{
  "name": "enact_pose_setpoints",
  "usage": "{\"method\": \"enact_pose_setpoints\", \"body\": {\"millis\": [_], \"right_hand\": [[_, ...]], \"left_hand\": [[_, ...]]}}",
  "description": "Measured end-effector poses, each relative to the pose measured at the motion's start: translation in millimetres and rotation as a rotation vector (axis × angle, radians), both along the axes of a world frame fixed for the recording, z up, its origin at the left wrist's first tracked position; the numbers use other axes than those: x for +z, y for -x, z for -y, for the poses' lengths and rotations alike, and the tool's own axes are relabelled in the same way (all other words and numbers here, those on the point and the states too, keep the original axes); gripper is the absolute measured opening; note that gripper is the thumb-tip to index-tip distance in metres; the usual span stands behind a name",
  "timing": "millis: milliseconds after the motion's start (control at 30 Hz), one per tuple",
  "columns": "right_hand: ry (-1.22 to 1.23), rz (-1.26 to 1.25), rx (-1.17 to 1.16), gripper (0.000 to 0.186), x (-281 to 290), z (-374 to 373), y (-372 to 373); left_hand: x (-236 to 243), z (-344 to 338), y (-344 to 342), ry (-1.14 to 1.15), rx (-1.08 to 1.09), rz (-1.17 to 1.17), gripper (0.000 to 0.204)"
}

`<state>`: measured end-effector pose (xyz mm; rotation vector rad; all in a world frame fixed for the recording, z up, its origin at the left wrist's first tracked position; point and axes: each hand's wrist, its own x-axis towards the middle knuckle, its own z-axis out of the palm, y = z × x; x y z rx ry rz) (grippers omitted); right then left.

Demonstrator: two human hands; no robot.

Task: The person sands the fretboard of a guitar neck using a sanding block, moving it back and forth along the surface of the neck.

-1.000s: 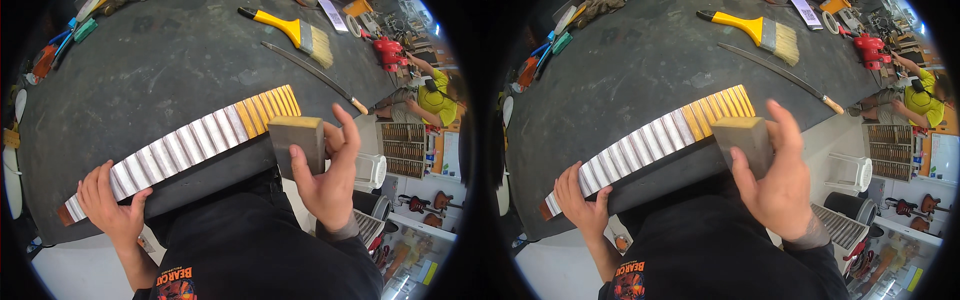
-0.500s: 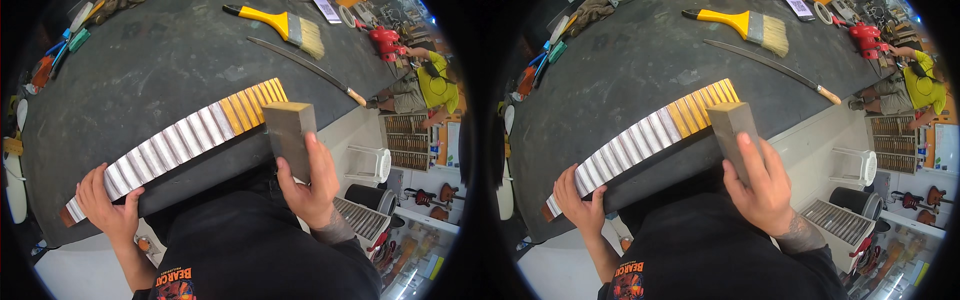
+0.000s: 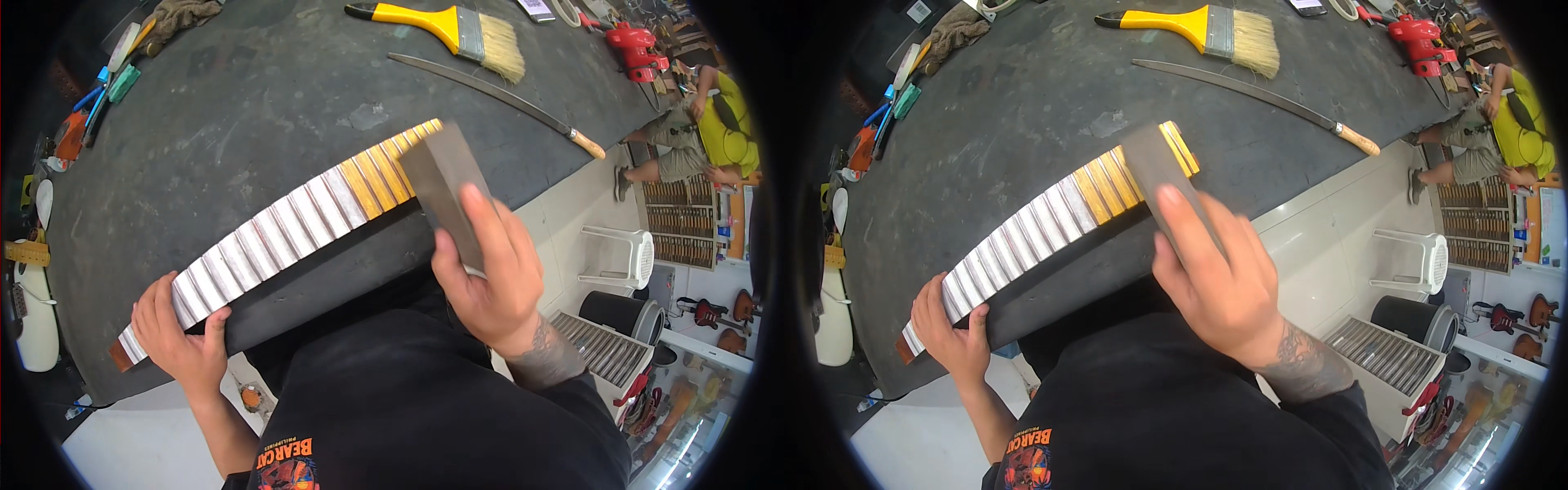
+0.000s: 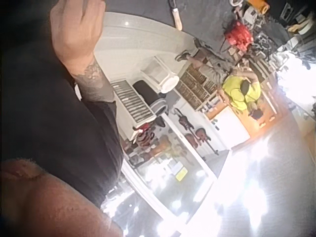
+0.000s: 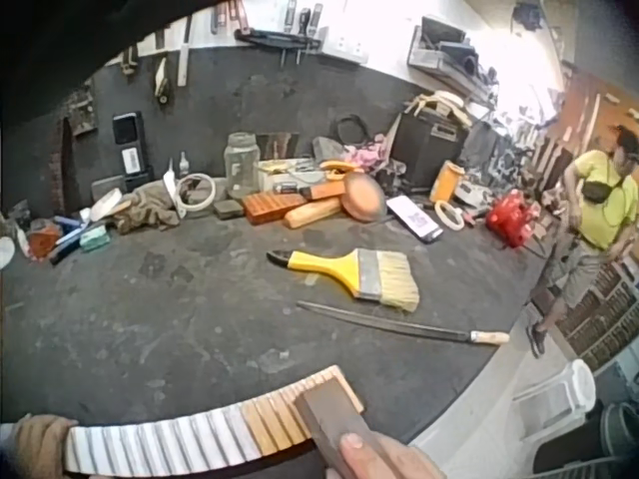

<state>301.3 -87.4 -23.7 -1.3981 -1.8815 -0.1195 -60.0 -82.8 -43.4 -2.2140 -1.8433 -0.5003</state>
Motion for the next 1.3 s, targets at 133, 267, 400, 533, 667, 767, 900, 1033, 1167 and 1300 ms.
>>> {"method": "enact_pose_setpoints", "body": {"millis": [133, 267, 400, 533, 667, 767, 900, 1033, 1167, 1300], "right_hand": [[0.102, -0.002, 0.003, 0.065, 8.3, -79.1, 7.5], [0.096, 0.025, 0.038, 0.066, 5.8, -80.2, 10.9], [0.006, 0.001, -0.022, 0.065, -3.5, 0.5, -6.8], [0.016, -0.043, -0.052, 0.062, -5.1, -0.5, -6.3], [0.011, -0.008, -0.005, 0.062, 2.4, -84.2, 15.5], [-0.011, 0.011, 0.014, 0.067, -2.5, -76.4, 9.6], [-0.015, 0.048, 0.056, 0.075, -6.7, 7.5, -17.0], [-0.008, 0.046, -0.003, 0.075, 12.3, 25.0, -19.4], [-0.013, 0.041, -0.001, 0.072, 1.1, 2.9, -18.4], [-0.081, 0.016, 0.018, 0.069, -9.9, -38.3, -13.9]], "left_hand": [[-1.6, -2.0, 0.1, -0.007, -0.001, -0.003, 0.085], [-2.5, -1.3, 2.5, 0.009, 0.015, 0.009, 0.086], [-0.9, -0.8, -1.9, 0.007, 0.006, -0.003, 0.087], [-2.0, -2.0, -0.1, 0.006, -0.017, 0.008, 0.087], [-3.0, -0.4, 2.8, 0.019, 0.012, 0.005, 0.088], [-2.1, -1.3, 3.3, 0.021, 0.022, 0.003, 0.088], [-1.1, -2.1, -1.5, 0.03, 0.019, 0.004, 0.089], [-2.1, 1.2, 3.8, 0.035, 0.008, 0.01, 0.09], [-2.4, 0.1, 3.2, 0.035, 0.006, 0.009, 0.089], [-1.2, -2.4, 0.3, 0.032, -0.005, 0.0, 0.087]]}}
